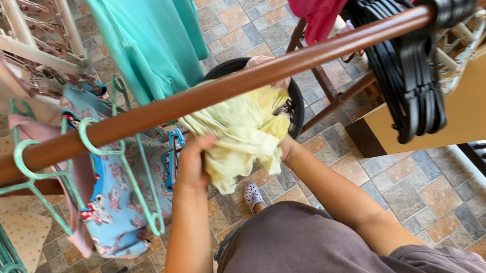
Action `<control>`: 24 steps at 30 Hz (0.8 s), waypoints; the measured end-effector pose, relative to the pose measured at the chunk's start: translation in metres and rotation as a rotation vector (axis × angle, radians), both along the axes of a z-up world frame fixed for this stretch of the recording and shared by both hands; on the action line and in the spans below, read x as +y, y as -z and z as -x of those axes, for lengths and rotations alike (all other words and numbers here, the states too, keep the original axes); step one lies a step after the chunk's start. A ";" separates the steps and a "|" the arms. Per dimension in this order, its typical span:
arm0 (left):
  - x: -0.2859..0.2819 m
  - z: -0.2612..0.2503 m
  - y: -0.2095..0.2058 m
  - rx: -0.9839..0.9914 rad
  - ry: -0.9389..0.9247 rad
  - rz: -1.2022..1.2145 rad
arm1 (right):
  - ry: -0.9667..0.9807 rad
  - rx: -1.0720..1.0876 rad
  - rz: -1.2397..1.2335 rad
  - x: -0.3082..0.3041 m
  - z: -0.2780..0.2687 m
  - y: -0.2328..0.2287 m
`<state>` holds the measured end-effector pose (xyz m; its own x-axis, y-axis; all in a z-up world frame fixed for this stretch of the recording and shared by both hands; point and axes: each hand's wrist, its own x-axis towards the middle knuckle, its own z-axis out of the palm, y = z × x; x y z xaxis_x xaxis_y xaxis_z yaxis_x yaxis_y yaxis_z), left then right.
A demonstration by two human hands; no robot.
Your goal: The person takes wet clothes from a laundry basket, places them on hangers, and hangs them on a clothes rack. They handle various garments including shirts, shorts, and underwear, using different colored hangers to organize the items.
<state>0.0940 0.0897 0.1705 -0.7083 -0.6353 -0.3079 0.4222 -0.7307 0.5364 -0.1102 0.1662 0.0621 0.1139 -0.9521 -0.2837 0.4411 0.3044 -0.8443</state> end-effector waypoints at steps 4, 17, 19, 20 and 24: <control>0.026 -0.010 0.044 -0.329 0.030 0.330 | 0.118 -0.270 -0.069 0.059 0.047 -0.020; 0.136 0.008 0.042 -0.402 -0.260 0.557 | 0.454 -0.477 0.042 0.288 0.111 -0.017; 0.158 0.029 0.008 -0.210 -0.237 0.572 | 0.411 -0.422 0.116 0.319 0.114 -0.020; 0.169 0.037 -0.008 -0.109 -0.230 0.584 | 0.385 -0.392 0.158 0.331 0.118 -0.022; 0.210 0.037 -0.058 0.176 -0.243 0.493 | 0.274 -0.482 0.345 0.379 0.129 -0.030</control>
<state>0.0568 0.3001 0.2280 -0.5382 -0.8244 0.1751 0.6604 -0.2836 0.6953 -0.2394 0.5452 0.0919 -0.1080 -0.9920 0.0658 0.8180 -0.1263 -0.5611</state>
